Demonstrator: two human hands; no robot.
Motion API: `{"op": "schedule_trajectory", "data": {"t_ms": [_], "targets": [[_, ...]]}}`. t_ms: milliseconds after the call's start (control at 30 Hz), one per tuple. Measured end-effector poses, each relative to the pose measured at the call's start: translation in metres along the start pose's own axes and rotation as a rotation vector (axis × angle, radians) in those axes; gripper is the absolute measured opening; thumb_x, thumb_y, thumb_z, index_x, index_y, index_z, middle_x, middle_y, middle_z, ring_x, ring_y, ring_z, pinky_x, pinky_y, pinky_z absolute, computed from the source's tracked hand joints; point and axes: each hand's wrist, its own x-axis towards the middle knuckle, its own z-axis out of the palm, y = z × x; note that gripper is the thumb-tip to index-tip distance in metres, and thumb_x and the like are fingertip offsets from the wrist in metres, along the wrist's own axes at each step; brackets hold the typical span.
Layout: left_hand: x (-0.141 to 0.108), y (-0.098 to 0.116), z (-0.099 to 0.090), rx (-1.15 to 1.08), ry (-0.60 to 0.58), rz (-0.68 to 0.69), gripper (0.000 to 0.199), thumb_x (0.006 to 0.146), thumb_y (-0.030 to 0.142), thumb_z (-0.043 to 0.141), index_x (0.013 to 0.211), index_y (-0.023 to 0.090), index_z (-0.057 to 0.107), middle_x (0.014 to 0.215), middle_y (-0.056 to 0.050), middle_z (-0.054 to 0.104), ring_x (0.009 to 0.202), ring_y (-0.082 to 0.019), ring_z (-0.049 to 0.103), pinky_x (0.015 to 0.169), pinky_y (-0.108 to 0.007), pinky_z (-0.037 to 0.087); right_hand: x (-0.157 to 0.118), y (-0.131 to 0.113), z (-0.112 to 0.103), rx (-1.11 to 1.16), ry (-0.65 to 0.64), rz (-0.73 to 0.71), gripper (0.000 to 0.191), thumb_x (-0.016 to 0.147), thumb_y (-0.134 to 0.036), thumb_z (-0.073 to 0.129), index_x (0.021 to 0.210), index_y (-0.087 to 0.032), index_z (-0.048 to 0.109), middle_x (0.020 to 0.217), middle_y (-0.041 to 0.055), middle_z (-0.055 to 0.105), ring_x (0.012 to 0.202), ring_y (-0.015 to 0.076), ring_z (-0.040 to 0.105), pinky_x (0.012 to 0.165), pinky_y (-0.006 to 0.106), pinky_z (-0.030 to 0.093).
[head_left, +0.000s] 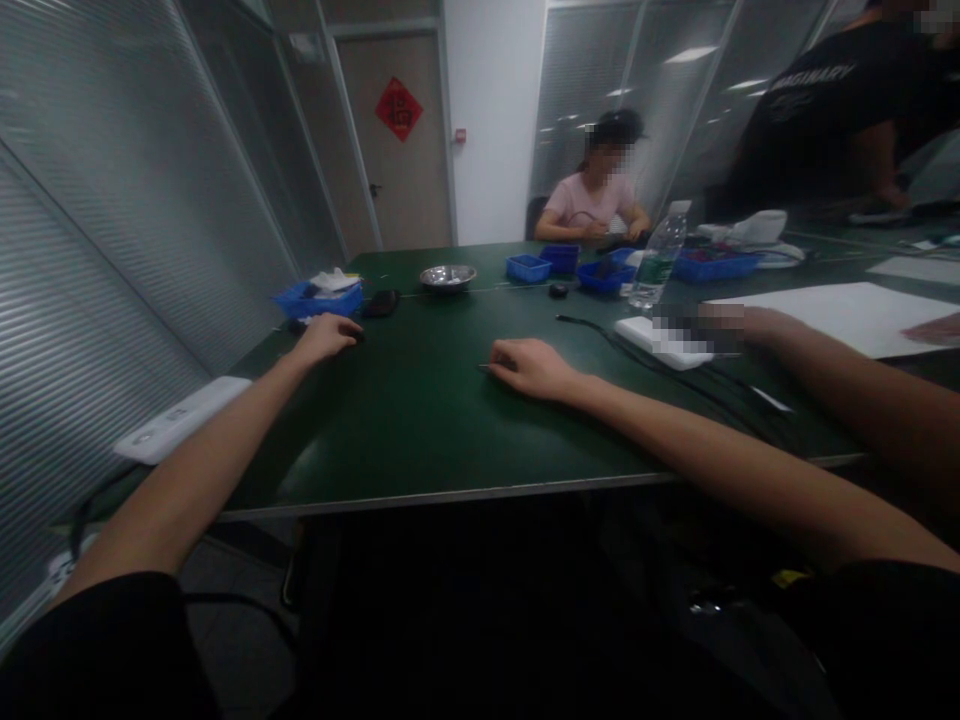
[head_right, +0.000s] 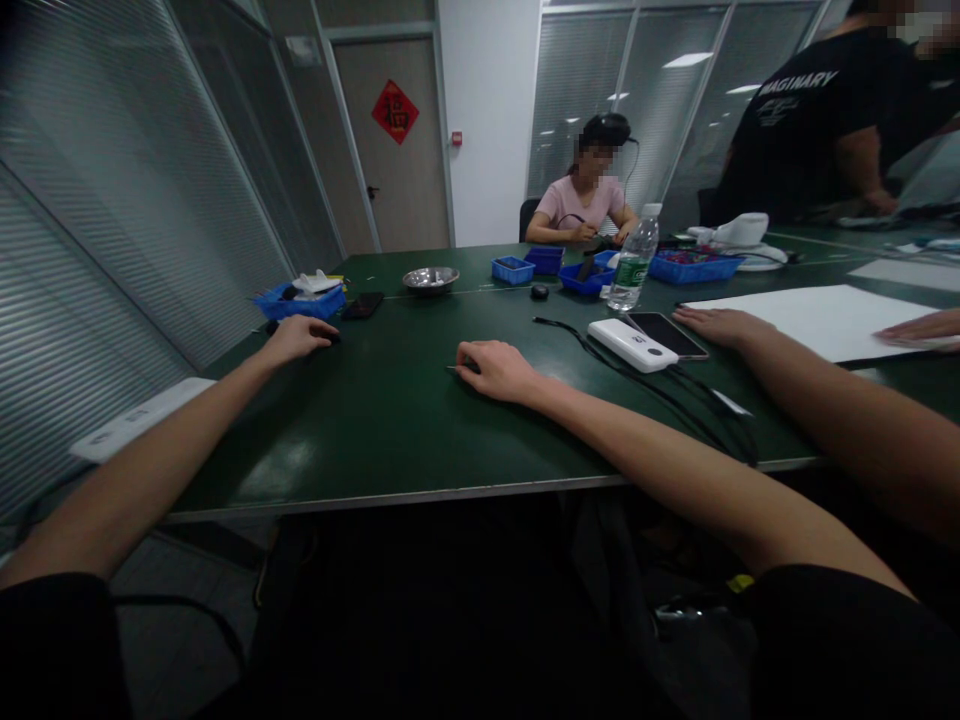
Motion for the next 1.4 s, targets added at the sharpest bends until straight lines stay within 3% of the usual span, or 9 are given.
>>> {"op": "schedule_trajectory", "data": {"t_ms": [300,467,800,1067,1400], "targets": [[0.001,-0.001,0.002,0.102,0.026,0.127,0.041,0.076,0.020,0.070,0.116,0.021,0.082,0.118,-0.010,0.078,0.111,-0.030,0.071,0.105,-0.042,0.053,0.001,0.001,0.001,0.009,0.003,-0.013,0.016,0.099,-0.035,0.061,0.104,-0.021,0.066,0.099,0.0067,0.072,0.081,0.0191,0.061,0.069,0.029,0.038],[0.000,0.004,-0.003,0.116,-0.047,0.124,0.037,0.080,0.022,0.066,0.112,0.022,0.084,0.112,-0.009,0.080,0.107,-0.031,0.073,0.104,-0.042,0.053,0.000,0.000,0.000,0.017,0.005,-0.023,0.015,0.099,-0.035,0.061,0.103,-0.021,0.065,0.100,0.0069,0.072,0.082,0.0194,0.061,0.070,0.029,0.038],[0.003,-0.008,0.000,0.017,0.024,0.117,0.026,0.085,0.029,0.074,0.106,0.022,0.086,0.100,-0.009,0.082,0.097,-0.030,0.075,0.099,-0.040,0.054,0.001,0.000,0.000,0.017,0.009,-0.021,0.015,0.099,-0.035,0.061,0.103,-0.021,0.066,0.100,0.0068,0.072,0.083,0.0189,0.062,0.071,0.029,0.039],[0.003,-0.005,0.000,0.104,0.027,0.219,0.023,0.086,0.024,0.070,0.102,0.021,0.086,0.106,-0.011,0.081,0.105,-0.030,0.074,0.101,-0.040,0.052,0.001,0.000,0.001,-0.014,-0.003,-0.015,0.016,0.099,-0.035,0.060,0.105,-0.021,0.065,0.100,0.0067,0.072,0.083,0.0192,0.061,0.070,0.029,0.038],[0.010,-0.020,0.002,-0.044,0.080,0.121,0.022,0.079,0.031,0.080,0.099,0.023,0.086,0.101,-0.009,0.081,0.101,-0.030,0.074,0.100,-0.042,0.052,0.000,0.000,-0.001,-0.002,-0.002,-0.026,0.016,0.099,-0.035,0.060,0.104,-0.021,0.065,0.099,0.0068,0.071,0.083,0.0190,0.061,0.070,0.028,0.038]]}}
